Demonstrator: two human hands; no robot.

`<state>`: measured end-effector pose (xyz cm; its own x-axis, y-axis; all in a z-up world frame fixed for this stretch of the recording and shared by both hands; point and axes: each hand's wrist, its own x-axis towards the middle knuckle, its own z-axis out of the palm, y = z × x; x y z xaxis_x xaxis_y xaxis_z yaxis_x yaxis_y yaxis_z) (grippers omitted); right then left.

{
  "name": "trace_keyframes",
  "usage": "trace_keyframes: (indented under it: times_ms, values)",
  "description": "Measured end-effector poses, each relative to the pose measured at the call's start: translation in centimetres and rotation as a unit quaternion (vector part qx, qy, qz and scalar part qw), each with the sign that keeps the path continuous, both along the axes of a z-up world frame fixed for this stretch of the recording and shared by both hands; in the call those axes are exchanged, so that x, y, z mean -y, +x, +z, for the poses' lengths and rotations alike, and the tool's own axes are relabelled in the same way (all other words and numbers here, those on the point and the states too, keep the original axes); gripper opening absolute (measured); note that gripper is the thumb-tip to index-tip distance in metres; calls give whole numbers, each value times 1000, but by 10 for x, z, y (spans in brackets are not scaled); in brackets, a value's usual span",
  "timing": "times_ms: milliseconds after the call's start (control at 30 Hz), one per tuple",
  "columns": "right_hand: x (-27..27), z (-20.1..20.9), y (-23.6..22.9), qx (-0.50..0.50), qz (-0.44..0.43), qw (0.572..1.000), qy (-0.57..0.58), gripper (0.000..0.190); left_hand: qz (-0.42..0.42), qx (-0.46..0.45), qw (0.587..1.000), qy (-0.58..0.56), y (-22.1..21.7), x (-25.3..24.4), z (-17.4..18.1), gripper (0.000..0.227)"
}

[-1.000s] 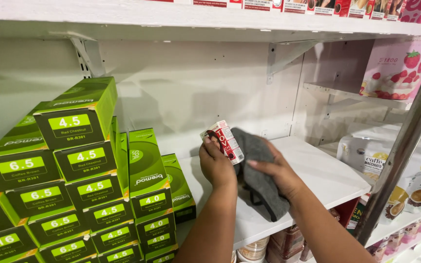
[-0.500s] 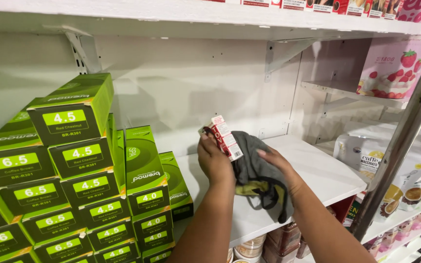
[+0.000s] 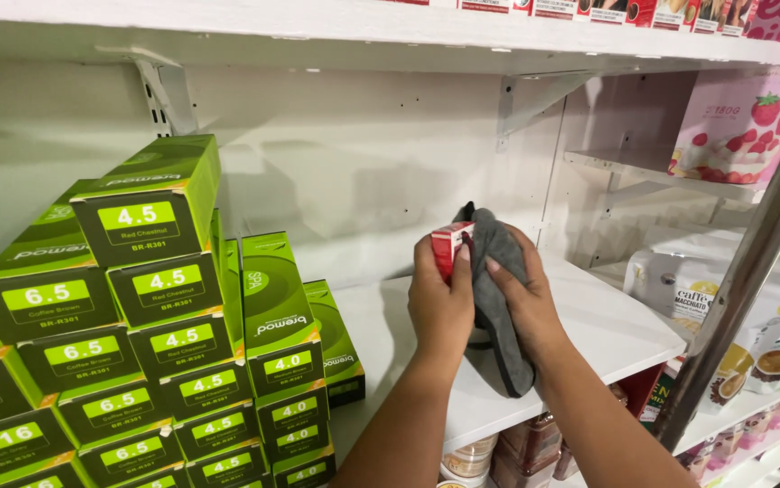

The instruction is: The person wipes small red boxes with a cloth and places them on a shelf among other similar boxes. They then pick up a notebook and pen and write on the notebook while standing in front of the shelf.

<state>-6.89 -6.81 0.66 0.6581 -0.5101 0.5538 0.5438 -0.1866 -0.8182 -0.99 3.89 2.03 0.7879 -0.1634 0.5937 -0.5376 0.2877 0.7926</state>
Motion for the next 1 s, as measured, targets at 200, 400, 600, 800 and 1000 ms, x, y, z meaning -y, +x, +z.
trace_keyframes:
  times_ms: [200, 400, 600, 800, 1000]
  values:
    - [14, -15, 10, 54, -402, 860, -308, 63, -101, -44, 975, -191, 36, 25, -17, 37]
    - [35, -42, 36, -324, -283, 742, -514, 69, -158, -163, 944, -238, 5, -12, 16, 53]
    - [-3, -18, -6, 42, -327, 910, -252, 44, -131, -51, 965, -220, 4, 7, 4, 49]
    - [-35, 12, -55, 183, -163, 906, -345, 51, -149, 192, 958, -155, -20, 24, 14, 40]
    - [-22, 54, -99, 180, -314, 865, -347, 59, -288, 180, 922, -186, -77, 19, 64, 31]
